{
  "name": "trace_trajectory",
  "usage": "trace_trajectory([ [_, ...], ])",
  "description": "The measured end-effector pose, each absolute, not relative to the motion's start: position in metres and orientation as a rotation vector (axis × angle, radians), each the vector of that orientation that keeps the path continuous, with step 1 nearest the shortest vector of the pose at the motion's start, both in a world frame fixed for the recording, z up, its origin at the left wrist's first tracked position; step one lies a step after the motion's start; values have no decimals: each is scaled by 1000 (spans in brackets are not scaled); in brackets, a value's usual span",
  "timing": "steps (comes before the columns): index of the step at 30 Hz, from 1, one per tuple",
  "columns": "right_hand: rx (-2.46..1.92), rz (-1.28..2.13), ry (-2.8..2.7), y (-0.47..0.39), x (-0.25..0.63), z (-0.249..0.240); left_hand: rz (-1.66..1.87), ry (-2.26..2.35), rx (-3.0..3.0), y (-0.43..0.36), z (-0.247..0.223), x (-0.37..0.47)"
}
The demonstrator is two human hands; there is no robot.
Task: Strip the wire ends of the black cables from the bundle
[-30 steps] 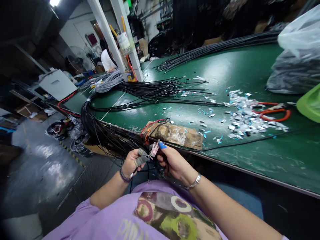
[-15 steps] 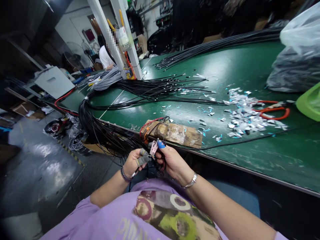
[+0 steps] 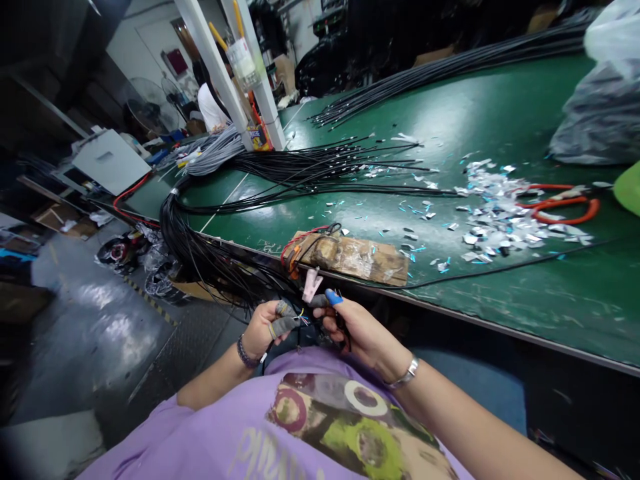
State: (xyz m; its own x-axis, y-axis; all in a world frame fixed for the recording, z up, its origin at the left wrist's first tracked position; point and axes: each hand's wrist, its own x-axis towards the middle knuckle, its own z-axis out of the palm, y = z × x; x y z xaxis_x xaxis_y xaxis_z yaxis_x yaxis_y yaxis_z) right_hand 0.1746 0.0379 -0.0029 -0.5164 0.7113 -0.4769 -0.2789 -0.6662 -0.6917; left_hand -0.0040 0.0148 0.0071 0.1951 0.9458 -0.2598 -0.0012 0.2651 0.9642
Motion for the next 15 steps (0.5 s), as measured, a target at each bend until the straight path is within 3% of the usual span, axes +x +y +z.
trace_trajectory([
  [15,-1081,2057,-1044,25,173,3,863,1155,1182,7,-3,-2],
])
